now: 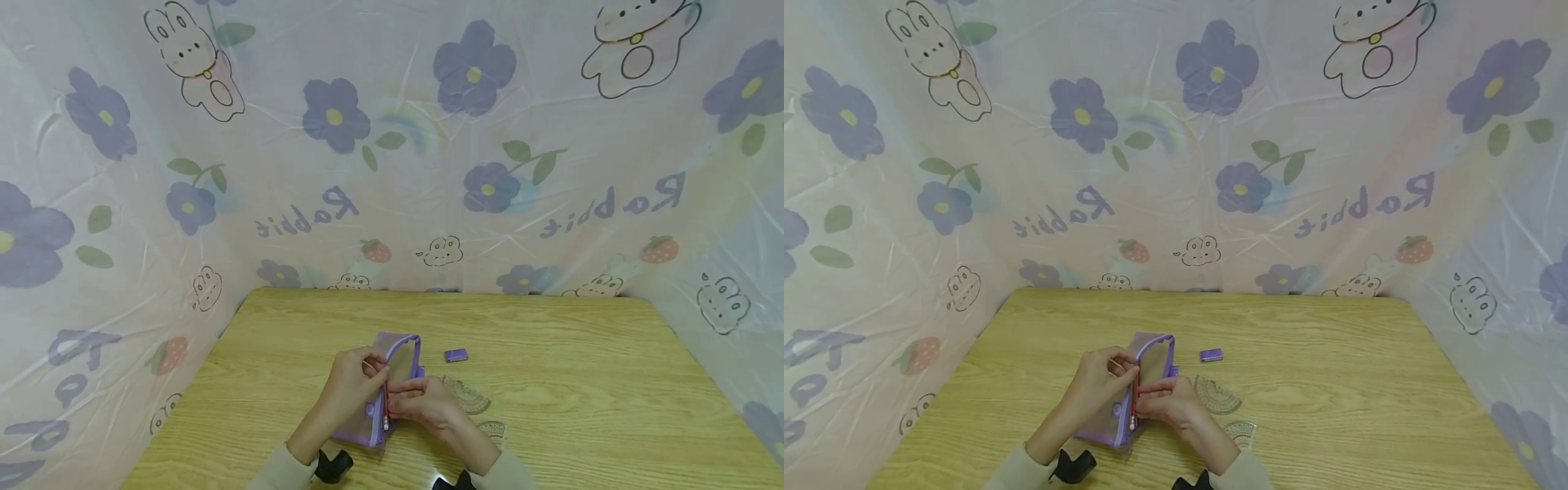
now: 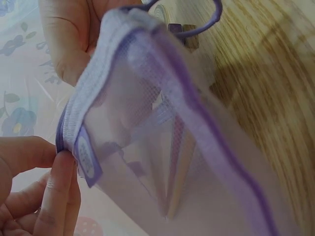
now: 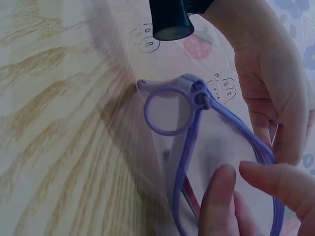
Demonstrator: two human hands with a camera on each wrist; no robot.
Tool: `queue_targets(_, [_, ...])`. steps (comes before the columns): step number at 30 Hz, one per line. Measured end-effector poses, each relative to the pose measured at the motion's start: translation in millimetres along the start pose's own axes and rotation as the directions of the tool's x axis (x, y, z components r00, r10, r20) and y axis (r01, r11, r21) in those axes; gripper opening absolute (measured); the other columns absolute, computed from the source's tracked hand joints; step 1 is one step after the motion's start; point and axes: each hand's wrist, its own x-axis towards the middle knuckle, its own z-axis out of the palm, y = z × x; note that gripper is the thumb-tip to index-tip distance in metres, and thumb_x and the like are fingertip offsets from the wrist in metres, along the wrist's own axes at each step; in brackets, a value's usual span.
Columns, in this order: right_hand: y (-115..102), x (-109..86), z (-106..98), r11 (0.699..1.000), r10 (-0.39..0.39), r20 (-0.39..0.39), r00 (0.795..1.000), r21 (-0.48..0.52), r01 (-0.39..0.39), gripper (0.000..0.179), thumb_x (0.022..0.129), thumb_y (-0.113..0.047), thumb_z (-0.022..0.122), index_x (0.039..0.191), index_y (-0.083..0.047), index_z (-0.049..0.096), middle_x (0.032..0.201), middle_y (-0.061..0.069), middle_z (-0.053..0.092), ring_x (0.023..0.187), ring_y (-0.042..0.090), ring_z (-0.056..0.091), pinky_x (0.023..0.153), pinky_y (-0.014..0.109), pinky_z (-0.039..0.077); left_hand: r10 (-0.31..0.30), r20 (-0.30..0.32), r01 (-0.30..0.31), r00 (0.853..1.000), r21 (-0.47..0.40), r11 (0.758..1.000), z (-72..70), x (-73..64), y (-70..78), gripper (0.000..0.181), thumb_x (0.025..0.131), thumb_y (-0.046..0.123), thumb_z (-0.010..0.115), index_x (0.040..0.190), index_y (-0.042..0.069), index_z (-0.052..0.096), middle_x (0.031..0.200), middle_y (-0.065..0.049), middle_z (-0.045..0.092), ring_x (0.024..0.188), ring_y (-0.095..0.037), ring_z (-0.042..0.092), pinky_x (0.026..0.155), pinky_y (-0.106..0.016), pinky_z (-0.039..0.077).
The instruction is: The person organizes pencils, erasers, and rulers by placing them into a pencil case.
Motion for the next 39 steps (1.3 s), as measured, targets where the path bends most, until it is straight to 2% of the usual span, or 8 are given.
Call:
queue_targets(7, [0.0,-0.5,-2.0,1.000,-0.012,0.003,1.000,-0.014,0.012,0.035,0.085,0.016,0.062,0.117,0.028,0.053,0.085,0.009,0.073,0.079,0.015,0.071,0.078,0.029,0.059,-0.005,0.005,0.005,1.000,0.018,1.000,0.0,-0.2,-0.2,0.005,0.086,0.000,0.073,0.090,0.000,0.071,0.077,0.001,0.066,0.066,-0.008,0.063,0.059,-0.021,0.055])
queue_targets(14, [-8.2,-3.4,-4.5,0.997,-0.043,-0.019,0.999,-0.059,0.042,0.037,0.086,0.015,0.064,0.119,0.027,0.052,0.090,0.015,0.073,0.080,0.016,0.071,0.079,0.031,0.059,-0.001,0.001,0.001,1.000,0.018,1.000,0.1,0.3,0.1,0.006,0.085,-0.001,0.073,0.090,0.003,0.071,0.077,0.001,0.067,0.066,-0.007,0.063,0.059,-0.021,0.055])
queue_targets(20, [-15.2,-8.5,-6.8,0.994,-0.041,-0.044,0.998,-0.106,0.036,0.037,0.085,0.013,0.067,0.117,0.025,0.055,0.087,0.009,0.073,0.079,0.014,0.070,0.076,0.028,0.059,0.006,0.000,-0.006,1.000,0.026,1.000,0.1,1.3,-1.0,0.004,0.085,0.002,0.074,0.088,0.001,0.071,0.077,0.001,0.067,0.066,-0.008,0.064,0.060,-0.020,0.055])
queue_targets(25, [-16.5,-11.4,-10.3,0.992,-0.035,-0.053,0.998,-0.127,0.028,0.035,0.085,0.012,0.067,0.116,0.025,0.056,0.086,0.008,0.072,0.078,0.015,0.070,0.079,0.032,0.059,0.012,0.001,-0.012,1.000,0.028,1.000,-0.4,1.2,-0.9,0.004,0.085,0.002,0.074,0.088,0.001,0.072,0.077,0.000,0.067,0.066,-0.009,0.064,0.060,-0.020,0.055])
queue_targets(32, [-16.0,-14.2,-15.4,0.973,-0.052,-0.066,0.996,-0.229,0.036,0.036,0.084,0.006,0.071,0.113,0.023,0.058,0.084,0.011,0.070,0.075,0.017,0.069,0.074,0.031,0.060,-0.008,0.000,0.008,1.000,0.023,1.000,-0.4,0.3,1.3,0.004,0.086,0.004,0.075,0.088,0.004,0.071,0.077,0.002,0.067,0.065,-0.007,0.063,0.059,-0.020,0.055])
queue_targets(39, [-13.6,-18.3,-14.3,0.958,-0.077,-0.110,0.991,-0.284,0.043,0.030,0.080,0.010,0.070,0.106,0.023,0.061,0.079,0.015,0.069,0.070,0.018,0.070,0.068,0.030,0.060,-0.015,0.003,0.014,1.000,0.017,1.000,-0.9,-0.1,0.4,0.004,0.086,0.003,0.075,0.088,0.005,0.071,0.077,0.003,0.066,0.066,-0.005,0.063,0.060,-0.021,0.055])
